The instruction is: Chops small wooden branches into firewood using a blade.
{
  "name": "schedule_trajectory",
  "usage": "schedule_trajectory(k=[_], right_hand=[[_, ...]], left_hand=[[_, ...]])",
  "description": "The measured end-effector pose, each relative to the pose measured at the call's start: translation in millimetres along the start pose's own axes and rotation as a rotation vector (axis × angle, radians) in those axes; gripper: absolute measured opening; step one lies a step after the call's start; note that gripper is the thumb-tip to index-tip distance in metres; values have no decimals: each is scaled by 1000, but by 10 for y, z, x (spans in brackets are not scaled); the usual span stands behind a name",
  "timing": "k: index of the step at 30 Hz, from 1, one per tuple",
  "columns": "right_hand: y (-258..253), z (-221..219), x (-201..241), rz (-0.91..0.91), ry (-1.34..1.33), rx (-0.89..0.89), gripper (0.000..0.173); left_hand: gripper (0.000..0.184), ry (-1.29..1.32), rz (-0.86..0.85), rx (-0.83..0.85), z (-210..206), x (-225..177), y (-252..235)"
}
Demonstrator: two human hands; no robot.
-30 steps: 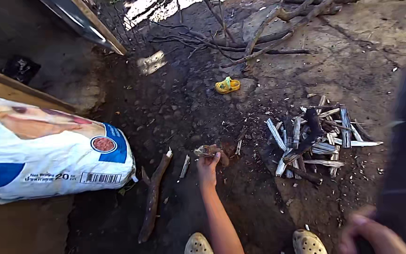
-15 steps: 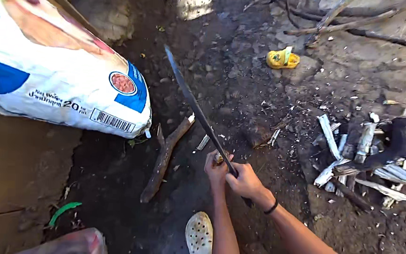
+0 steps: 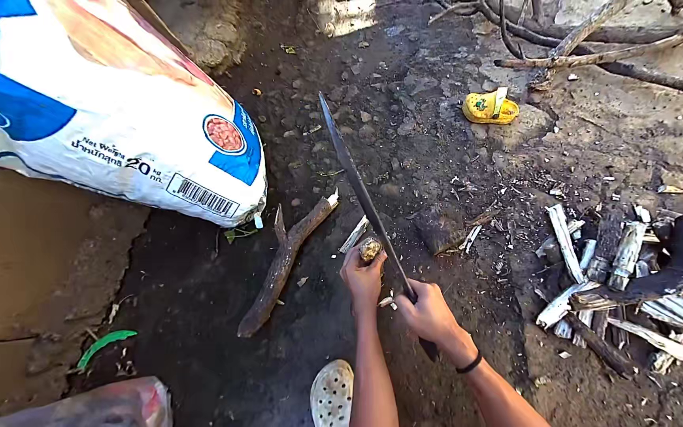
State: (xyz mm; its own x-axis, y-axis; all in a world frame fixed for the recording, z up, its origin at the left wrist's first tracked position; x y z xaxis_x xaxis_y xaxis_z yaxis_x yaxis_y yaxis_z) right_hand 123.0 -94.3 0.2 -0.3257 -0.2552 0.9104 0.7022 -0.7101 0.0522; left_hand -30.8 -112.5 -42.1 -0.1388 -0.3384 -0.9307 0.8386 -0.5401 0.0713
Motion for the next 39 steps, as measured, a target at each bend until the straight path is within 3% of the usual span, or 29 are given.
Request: schedule_trajectory(k=[10,18,25,27,30,34,37,39], right_hand=[[-46,-65,-60,-84,38,94,22],[-16,-90,-54,-83,88,118,23],[50,37,163,79,150,23,24],[18,67,172,3,179,91,26],[-42,-71,40,-191,186,258,29],[-15,-177,145,-171,196,326,32],[83,-152,200,-61,194,257,32],[124,-153,153,-83,191,246,31]], left_hand=[[26,-79,-61,-63,-46,24,-81],[31,-66,-48,-44,-8,27,-57],[37,-67,-185,-83,154,-336,-4],[43,-62,-185,-91,161,-317,3],[37,-22,-130,-138,46,135,38],[28,-5,-67,-221,169,107,94],[30,-27,-233,-291,326,-61,98],[35,-81,-295,-307,354,-51,85]])
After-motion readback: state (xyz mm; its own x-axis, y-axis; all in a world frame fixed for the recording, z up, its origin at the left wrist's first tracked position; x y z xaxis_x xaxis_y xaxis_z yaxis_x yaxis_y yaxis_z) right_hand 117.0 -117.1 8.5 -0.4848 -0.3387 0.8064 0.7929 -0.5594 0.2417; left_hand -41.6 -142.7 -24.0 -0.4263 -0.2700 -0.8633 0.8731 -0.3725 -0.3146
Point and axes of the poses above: each hand's wrist, its own y-axis away from the middle knuckle, its own z-axis out of the back of the hand, x = y × z, the point moved 3 cm from there along -y, towards the middle knuckle, and after that the axes turned 14 degrees about z, right-handed, at the moved point
